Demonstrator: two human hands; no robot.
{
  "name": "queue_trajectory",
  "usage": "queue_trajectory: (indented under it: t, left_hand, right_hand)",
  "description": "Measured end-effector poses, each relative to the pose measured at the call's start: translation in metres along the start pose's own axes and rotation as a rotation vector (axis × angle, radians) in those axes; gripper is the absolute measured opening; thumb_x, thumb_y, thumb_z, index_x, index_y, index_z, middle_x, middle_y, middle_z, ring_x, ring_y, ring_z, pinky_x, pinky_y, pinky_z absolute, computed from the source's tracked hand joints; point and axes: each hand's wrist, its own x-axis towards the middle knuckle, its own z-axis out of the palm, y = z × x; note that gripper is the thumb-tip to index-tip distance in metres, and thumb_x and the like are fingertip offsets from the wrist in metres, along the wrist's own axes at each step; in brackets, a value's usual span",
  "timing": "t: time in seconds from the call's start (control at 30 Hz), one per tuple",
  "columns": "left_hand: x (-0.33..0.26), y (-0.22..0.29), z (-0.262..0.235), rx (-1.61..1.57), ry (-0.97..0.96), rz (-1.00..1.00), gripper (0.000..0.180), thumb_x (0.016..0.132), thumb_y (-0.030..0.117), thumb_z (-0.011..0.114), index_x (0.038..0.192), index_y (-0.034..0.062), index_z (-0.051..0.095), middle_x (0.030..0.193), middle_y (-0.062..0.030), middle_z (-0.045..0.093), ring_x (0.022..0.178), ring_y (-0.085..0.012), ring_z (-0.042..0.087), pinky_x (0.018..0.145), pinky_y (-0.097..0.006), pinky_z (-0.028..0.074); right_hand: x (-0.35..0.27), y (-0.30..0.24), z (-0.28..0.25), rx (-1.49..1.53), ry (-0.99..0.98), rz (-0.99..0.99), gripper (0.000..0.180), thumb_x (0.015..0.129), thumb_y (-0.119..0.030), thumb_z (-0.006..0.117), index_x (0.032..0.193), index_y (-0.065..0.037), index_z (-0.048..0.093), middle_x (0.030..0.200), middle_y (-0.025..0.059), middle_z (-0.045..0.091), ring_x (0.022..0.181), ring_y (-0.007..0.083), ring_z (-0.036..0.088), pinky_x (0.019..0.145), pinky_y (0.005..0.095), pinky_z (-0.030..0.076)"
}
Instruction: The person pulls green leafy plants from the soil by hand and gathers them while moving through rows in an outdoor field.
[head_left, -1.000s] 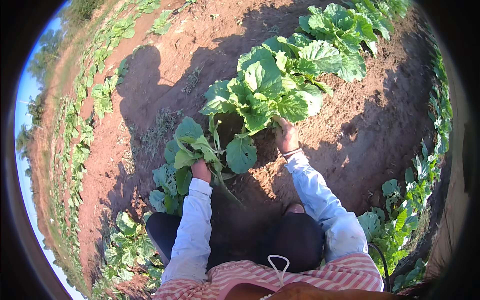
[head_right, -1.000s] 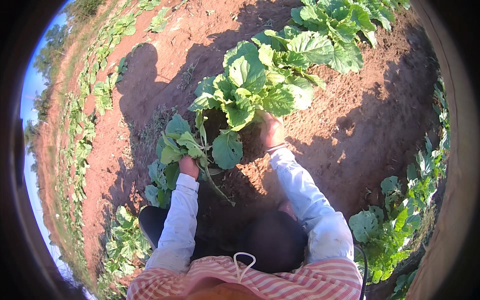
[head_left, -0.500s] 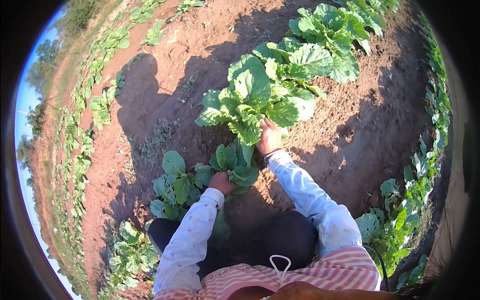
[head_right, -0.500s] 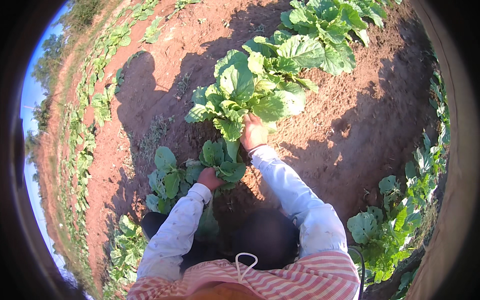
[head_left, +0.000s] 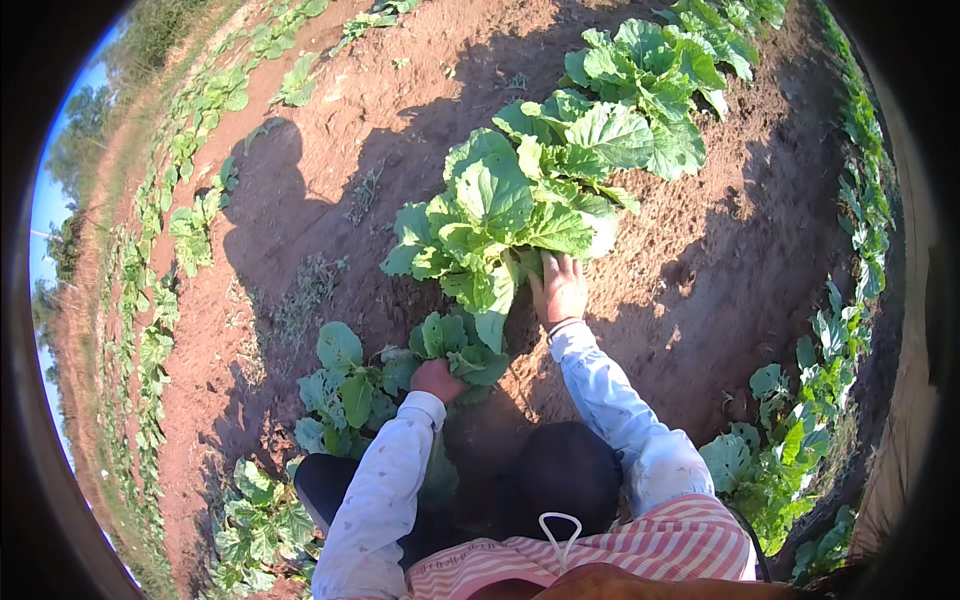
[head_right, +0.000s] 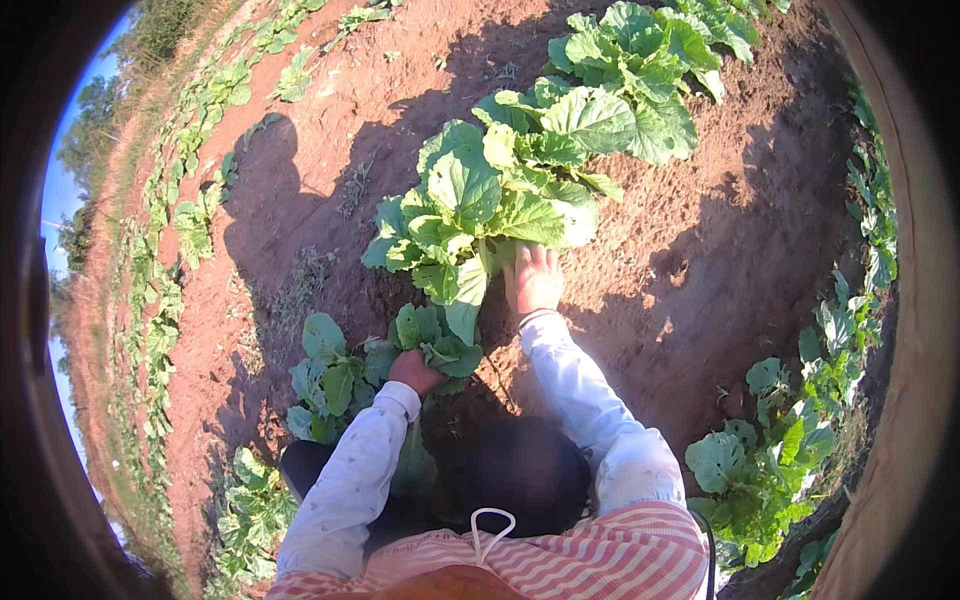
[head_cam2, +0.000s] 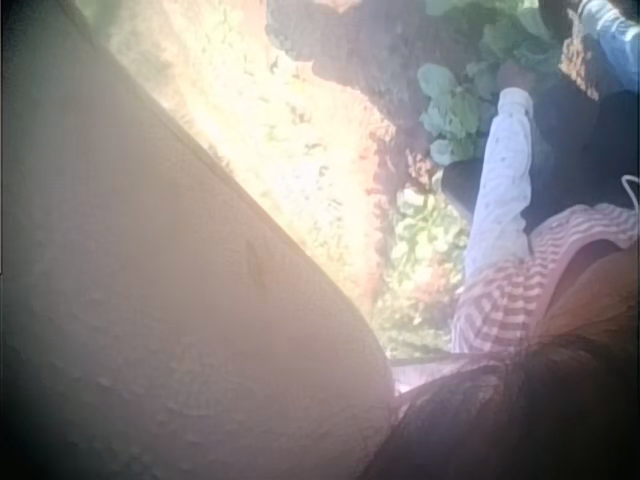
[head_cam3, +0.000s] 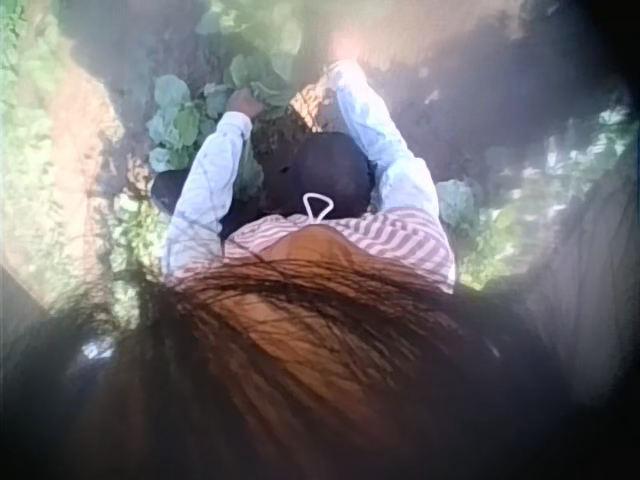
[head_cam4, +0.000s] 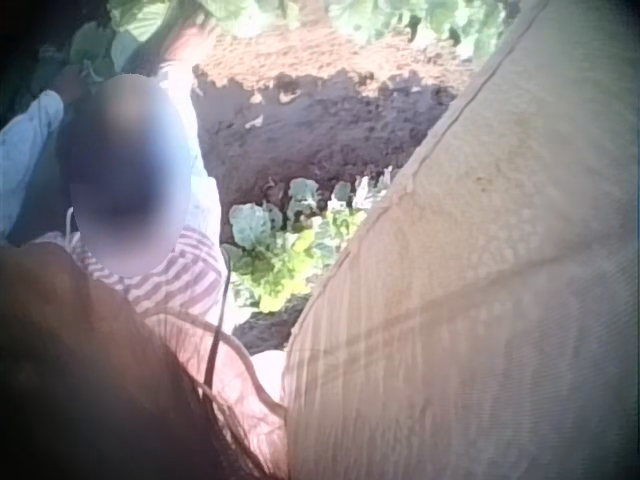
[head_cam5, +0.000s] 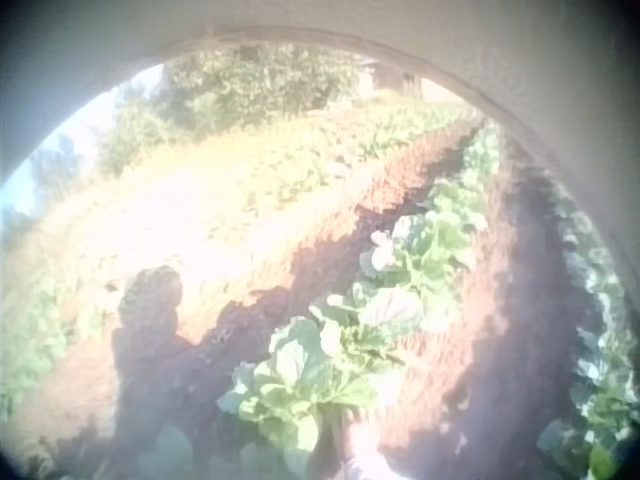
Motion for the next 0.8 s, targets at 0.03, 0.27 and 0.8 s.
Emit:
queue_trajectory:
  t: [0.03, 0.27, 0.8]
  left_hand:
    - [0.0, 0.001, -0.001, -0.01, -0.004, -0.003, 0.047, 0.059, 0.044, 0.069, 0.092, 0.0109, 0.065, 0.092, -0.0169, 0.062, 0.086, -0.034, 0.059, 0.077, -0.043, 0.047]
    - [0.009, -0.008, 0.007, -0.029, 0.026, -0.017, 0.047, 0.058, 0.041, 0.069, 0.094, 0.0107, 0.064, 0.093, -0.0169, 0.062, 0.087, -0.0337, 0.059, 0.078, -0.042, 0.047]
    - [0.01, -0.003, 0.003, -0.096, 0.009, -0.037, 0.055, 0.058, 0.046, 0.069, 0.098, 0.0096, 0.063, 0.097, -0.0173, 0.062, 0.09, -0.0341, 0.058, 0.079, -0.042, 0.046]
  right_hand:
    - [0.013, -0.002, 0.001, -0.046, -0.08, 0.077, 0.045, 0.073, -0.028, 0.063, 0.107, 0.0, 0.054, 0.105, 0.0164, 0.049, 0.097, 0.033, 0.045, 0.083, 0.0394, 0.039]
    - [0.084, -0.038, 0.071, -0.014, -0.299, 0.202, 0.025, 0.066, -0.014, 0.061, 0.091, -0.007, 0.061, 0.109, 0.0117, 0.052, 0.107, 0.0279, 0.043, 0.09, 0.0367, 0.037]
    - [0.048, 0.097, 0.008, 1.39, 0.14, 0.556, 0.028, 0.078, -0.015, 0.061, 0.101, 0.0, 0.058, 0.094, 0.0069, 0.061, 0.082, 0.0175, 0.058, 0.073, 0.0304, 0.045]
